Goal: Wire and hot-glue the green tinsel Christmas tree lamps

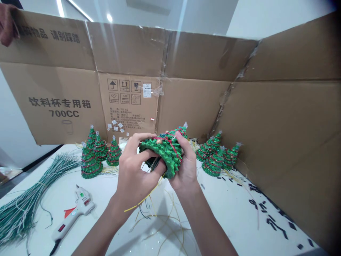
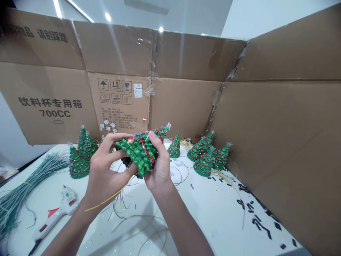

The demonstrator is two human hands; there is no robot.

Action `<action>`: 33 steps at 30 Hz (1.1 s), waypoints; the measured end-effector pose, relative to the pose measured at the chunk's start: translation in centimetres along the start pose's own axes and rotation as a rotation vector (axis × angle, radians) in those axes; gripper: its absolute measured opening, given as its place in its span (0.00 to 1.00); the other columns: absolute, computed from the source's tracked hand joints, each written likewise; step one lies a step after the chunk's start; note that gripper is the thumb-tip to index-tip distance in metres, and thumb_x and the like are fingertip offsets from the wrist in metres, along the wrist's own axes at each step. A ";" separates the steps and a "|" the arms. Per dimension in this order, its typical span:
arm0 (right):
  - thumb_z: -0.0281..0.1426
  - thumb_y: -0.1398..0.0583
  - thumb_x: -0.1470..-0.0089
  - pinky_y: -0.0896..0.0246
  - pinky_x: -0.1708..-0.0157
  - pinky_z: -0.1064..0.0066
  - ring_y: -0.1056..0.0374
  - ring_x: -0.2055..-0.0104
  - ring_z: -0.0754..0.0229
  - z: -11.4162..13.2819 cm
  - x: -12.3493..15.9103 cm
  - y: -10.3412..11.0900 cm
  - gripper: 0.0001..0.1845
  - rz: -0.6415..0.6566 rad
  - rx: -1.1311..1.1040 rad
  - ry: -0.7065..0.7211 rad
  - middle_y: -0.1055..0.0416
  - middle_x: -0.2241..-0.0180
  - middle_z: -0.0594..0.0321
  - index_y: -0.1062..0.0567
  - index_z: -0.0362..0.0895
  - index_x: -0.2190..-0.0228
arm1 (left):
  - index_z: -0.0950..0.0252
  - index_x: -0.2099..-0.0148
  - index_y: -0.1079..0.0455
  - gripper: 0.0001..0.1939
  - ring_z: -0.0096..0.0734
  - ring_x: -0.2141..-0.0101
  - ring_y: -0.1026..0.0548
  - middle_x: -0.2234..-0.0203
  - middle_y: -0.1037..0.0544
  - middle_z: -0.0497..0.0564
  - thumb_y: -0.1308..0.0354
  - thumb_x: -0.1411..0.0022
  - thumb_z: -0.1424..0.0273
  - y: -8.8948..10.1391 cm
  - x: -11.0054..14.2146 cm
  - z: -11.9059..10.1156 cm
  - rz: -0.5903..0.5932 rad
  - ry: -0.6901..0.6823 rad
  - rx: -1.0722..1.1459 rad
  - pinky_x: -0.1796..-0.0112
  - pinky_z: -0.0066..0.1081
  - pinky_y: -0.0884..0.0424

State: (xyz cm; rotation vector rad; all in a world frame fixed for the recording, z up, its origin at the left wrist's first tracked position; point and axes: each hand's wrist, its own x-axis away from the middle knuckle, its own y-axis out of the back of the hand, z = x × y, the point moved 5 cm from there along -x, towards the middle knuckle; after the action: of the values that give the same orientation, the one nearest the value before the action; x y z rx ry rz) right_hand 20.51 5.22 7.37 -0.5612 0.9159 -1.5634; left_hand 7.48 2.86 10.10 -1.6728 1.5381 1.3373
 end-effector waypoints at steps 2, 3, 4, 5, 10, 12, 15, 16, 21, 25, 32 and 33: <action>0.39 0.24 0.50 0.19 0.50 0.59 0.17 0.63 0.54 -0.1 0.1 0.0 0.12 -0.001 0.000 0.011 0.17 0.69 0.67 0.17 0.47 0.68 | 0.60 0.64 0.18 0.07 0.43 0.50 0.20 0.50 0.19 0.54 0.33 0.38 0.79 -0.1 0.2 -0.1 -0.062 -0.003 -0.005 0.52 0.46 0.22; 0.40 0.24 0.51 0.19 0.50 0.59 0.18 0.63 0.55 -0.1 0.2 0.0 0.13 -0.001 0.003 0.016 0.17 0.69 0.67 0.17 0.47 0.68 | 0.60 0.64 0.18 0.07 0.43 0.50 0.20 0.50 0.19 0.54 0.33 0.37 0.78 -0.1 0.4 -0.2 -0.100 -0.004 -0.008 0.52 0.46 0.22; 0.40 0.23 0.52 0.19 0.50 0.59 0.18 0.64 0.55 -0.2 0.3 -0.1 0.14 0.001 0.005 0.021 0.17 0.69 0.66 0.16 0.46 0.67 | 0.60 0.64 0.18 0.07 0.42 0.51 0.20 0.50 0.19 0.54 0.33 0.37 0.78 -0.1 0.6 -0.3 -0.140 -0.006 -0.011 0.52 0.45 0.21; 0.41 0.23 0.52 0.19 0.50 0.60 0.18 0.64 0.56 -0.3 0.4 -0.1 0.15 0.005 0.006 0.024 0.16 0.68 0.66 0.16 0.46 0.67 | 0.60 0.63 0.18 0.07 0.41 0.51 0.20 0.50 0.19 0.53 0.32 0.36 0.78 -0.1 0.8 -0.4 -0.181 -0.012 -0.014 0.52 0.45 0.21; 0.46 0.22 0.57 0.18 0.48 0.57 0.17 0.60 0.52 -0.9 0.8 -0.3 0.21 0.041 -0.042 -0.023 0.14 0.64 0.62 0.14 0.46 0.64 | 0.59 0.60 0.18 0.08 0.40 0.50 0.18 0.48 0.18 0.52 0.31 0.35 0.79 -0.1 1.8 -1.0 -0.309 -0.105 -0.038 0.52 0.43 0.19; 0.45 0.22 0.58 0.19 0.46 0.54 0.16 0.57 0.49 -1.1 0.9 -0.4 0.22 0.069 -0.069 -0.039 0.14 0.62 0.63 0.15 0.48 0.63 | 0.58 0.56 0.18 0.10 0.41 0.49 0.17 0.46 0.18 0.51 0.31 0.35 0.80 0.0 2.0 -1.1 -0.313 -0.145 -0.038 0.52 0.44 0.18; 0.43 0.22 0.57 0.21 0.43 0.51 0.17 0.53 0.47 -1.2 1.1 -0.7 0.20 0.106 -0.092 -0.041 0.14 0.61 0.63 0.16 0.50 0.63 | 0.57 0.53 0.18 0.12 0.43 0.49 0.16 0.46 0.18 0.51 0.31 0.34 0.79 0.2 2.0 -0.9 -0.307 -0.195 -0.055 0.51 0.44 0.16; 0.42 0.23 0.57 0.21 0.42 0.51 0.17 0.53 0.47 -1.2 1.2 -0.8 0.19 0.113 -0.094 -0.040 0.14 0.61 0.63 0.16 0.50 0.63 | 0.57 0.53 0.18 0.12 0.43 0.48 0.16 0.46 0.17 0.51 0.32 0.34 0.79 0.2 1.9 -0.9 -0.305 -0.208 -0.059 0.51 0.44 0.16; 0.40 0.24 0.56 0.21 0.43 0.53 0.18 0.53 0.49 -1.1 1.2 -0.9 0.17 0.139 -0.086 -0.024 0.15 0.59 0.64 0.16 0.51 0.63 | 0.60 0.56 0.20 0.10 0.42 0.48 0.16 0.46 0.17 0.52 0.31 0.35 0.81 0.4 1.7 -0.6 -0.301 -0.250 -0.046 0.51 0.41 0.16; 0.39 0.24 0.55 0.22 0.43 0.55 0.19 0.54 0.51 -1.2 1.3 -0.9 0.17 0.167 -0.122 -0.030 0.17 0.60 0.65 0.16 0.51 0.61 | 0.62 0.58 0.21 0.10 0.42 0.48 0.16 0.46 0.19 0.54 0.32 0.37 0.82 0.2 1.6 -1.0 -0.306 -0.266 -0.038 0.50 0.42 0.17; 0.38 0.26 0.56 0.25 0.40 0.50 0.19 0.51 0.48 -1.3 2.2 -0.9 0.24 0.170 -0.117 0.038 0.16 0.55 0.64 0.19 0.55 0.55 | 0.61 0.65 0.25 0.11 0.48 0.47 0.17 0.48 0.19 0.51 0.35 0.35 0.83 0.2 2.4 -1.8 -0.394 -0.225 0.074 0.48 0.53 0.16; 0.37 0.26 0.55 0.25 0.39 0.49 0.20 0.50 0.48 -1.3 2.4 -1.0 0.24 0.182 -0.116 0.042 0.16 0.55 0.64 0.19 0.55 0.54 | 0.61 0.65 0.24 0.11 0.49 0.47 0.17 0.49 0.19 0.51 0.36 0.34 0.83 0.2 2.5 -1.9 -0.396 -0.232 0.076 0.48 0.54 0.17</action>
State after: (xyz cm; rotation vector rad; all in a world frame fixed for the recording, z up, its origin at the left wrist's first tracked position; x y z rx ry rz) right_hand 18.40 3.28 7.08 -0.5137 1.0650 -1.3691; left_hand 7.60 0.00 8.70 -1.6055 1.0458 1.1947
